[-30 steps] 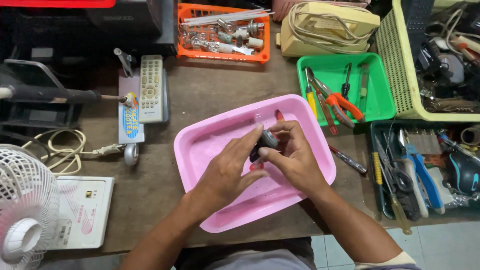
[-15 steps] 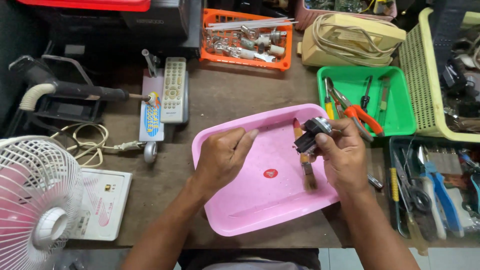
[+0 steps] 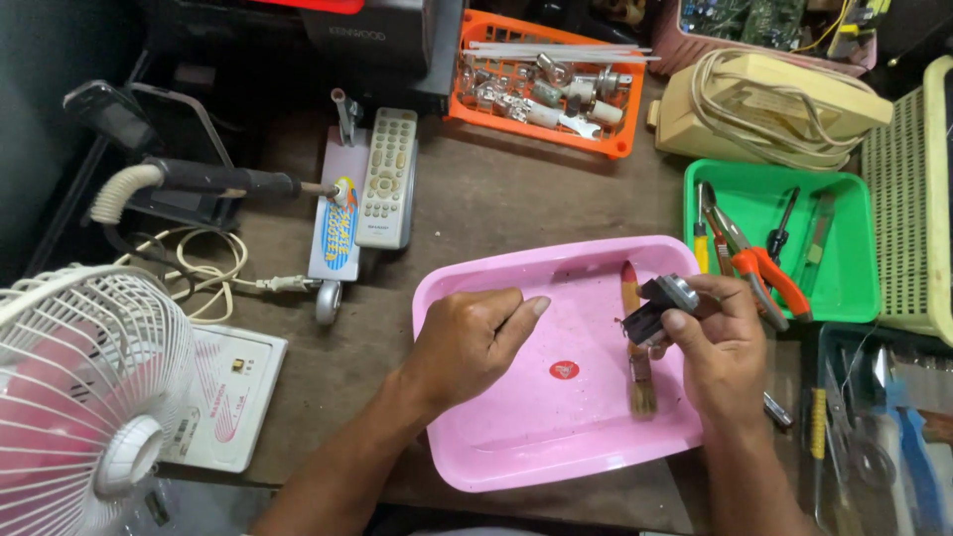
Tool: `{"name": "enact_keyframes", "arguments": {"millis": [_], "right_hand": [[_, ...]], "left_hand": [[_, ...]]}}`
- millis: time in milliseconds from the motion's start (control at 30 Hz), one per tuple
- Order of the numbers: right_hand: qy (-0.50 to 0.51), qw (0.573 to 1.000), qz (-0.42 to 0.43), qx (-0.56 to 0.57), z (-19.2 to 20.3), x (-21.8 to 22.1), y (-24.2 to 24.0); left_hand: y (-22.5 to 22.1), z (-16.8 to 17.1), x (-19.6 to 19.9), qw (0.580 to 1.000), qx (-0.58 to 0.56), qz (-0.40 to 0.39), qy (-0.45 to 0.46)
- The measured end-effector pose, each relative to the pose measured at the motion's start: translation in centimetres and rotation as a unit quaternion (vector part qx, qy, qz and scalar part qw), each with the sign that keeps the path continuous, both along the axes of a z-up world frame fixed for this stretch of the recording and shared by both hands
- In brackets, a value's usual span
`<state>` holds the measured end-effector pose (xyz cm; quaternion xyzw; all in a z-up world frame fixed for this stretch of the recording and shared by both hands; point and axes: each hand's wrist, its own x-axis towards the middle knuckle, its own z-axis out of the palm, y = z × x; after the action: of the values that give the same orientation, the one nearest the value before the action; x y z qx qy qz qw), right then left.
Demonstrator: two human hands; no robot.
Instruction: Disassembling, cleaning, and reassembling a television remote control at a repair bench.
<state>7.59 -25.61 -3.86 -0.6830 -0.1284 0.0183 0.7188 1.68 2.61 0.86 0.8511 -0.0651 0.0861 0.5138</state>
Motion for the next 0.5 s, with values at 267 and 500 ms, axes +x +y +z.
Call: {"name": "enact_keyframes", "arguments": {"millis": [267, 500], "right_hand": [[-0.019, 0.999, -0.043, -0.020, -0.7, 0.7, 0.0], [0.039, 0.989, -0.102, -0.102, 0.9, -0.1, 1.5]], "left_hand": [[0.4, -1.7, 0.3, 0.999, -0.009, 0.012, 0.047], [-0.4, -1.0, 0.5, 0.999, -0.020, 0.021, 0.014]]}}
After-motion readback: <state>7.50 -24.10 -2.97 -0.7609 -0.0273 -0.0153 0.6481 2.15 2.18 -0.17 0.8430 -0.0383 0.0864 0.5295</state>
